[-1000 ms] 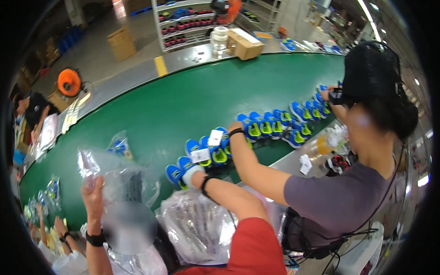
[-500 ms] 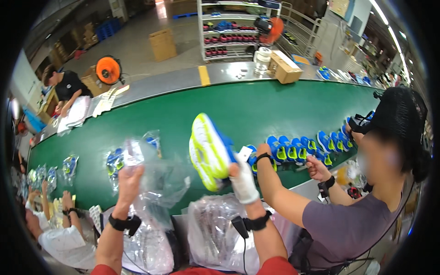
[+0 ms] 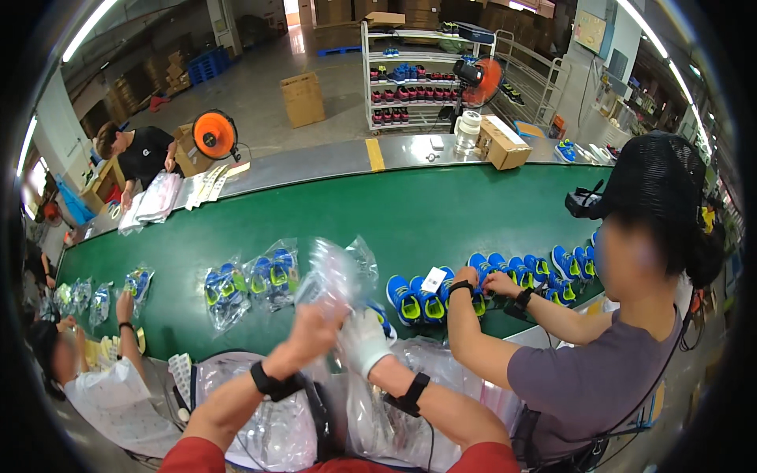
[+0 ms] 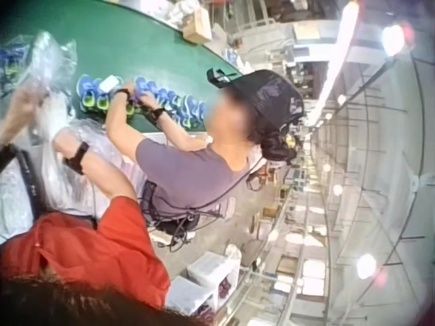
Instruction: The person picks up pairs of sneakers from a moving conveyor belt and places them into clear plastic bags. The person then places the packaged shoes into a cardboard box on the floor. The task is performed repeatedly in a warehouse setting.
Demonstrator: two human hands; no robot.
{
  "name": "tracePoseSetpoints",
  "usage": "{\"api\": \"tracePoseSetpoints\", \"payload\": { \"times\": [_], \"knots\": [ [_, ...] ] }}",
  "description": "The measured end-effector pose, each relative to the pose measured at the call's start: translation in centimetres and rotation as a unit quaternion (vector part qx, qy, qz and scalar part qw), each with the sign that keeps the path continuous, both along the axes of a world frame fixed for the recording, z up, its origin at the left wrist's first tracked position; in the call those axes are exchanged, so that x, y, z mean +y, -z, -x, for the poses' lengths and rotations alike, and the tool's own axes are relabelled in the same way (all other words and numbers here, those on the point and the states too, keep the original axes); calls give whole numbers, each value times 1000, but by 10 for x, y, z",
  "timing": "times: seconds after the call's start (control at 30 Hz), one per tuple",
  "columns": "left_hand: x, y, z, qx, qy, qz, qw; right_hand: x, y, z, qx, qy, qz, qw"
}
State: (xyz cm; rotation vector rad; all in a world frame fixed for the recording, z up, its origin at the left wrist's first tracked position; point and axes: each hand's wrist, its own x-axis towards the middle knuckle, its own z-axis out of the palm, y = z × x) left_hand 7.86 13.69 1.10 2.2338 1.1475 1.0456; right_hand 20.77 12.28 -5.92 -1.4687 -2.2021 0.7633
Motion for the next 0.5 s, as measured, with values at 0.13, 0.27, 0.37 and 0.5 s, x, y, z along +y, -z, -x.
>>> {"api": "tracePoseSetpoints", "payload": {
  "times": [0.13, 0.27, 0.37, 0.5],
  "knots": [
    [64, -12, 46, -85, -178, 164, 967, -18, -71, 28, -181, -245, -271, 913],
    [16, -40, 1, 125, 223, 123, 959, -4, 4, 32, 31, -248, -221, 943],
    [-3, -60, 11, 147, 223, 204, 942, 2, -14, 14, -42, -116, -135, 983],
    [-31, -12, 76, 178, 119, 216, 953, 13, -35, 30, -185, 37, -83, 978]
  ]
}}
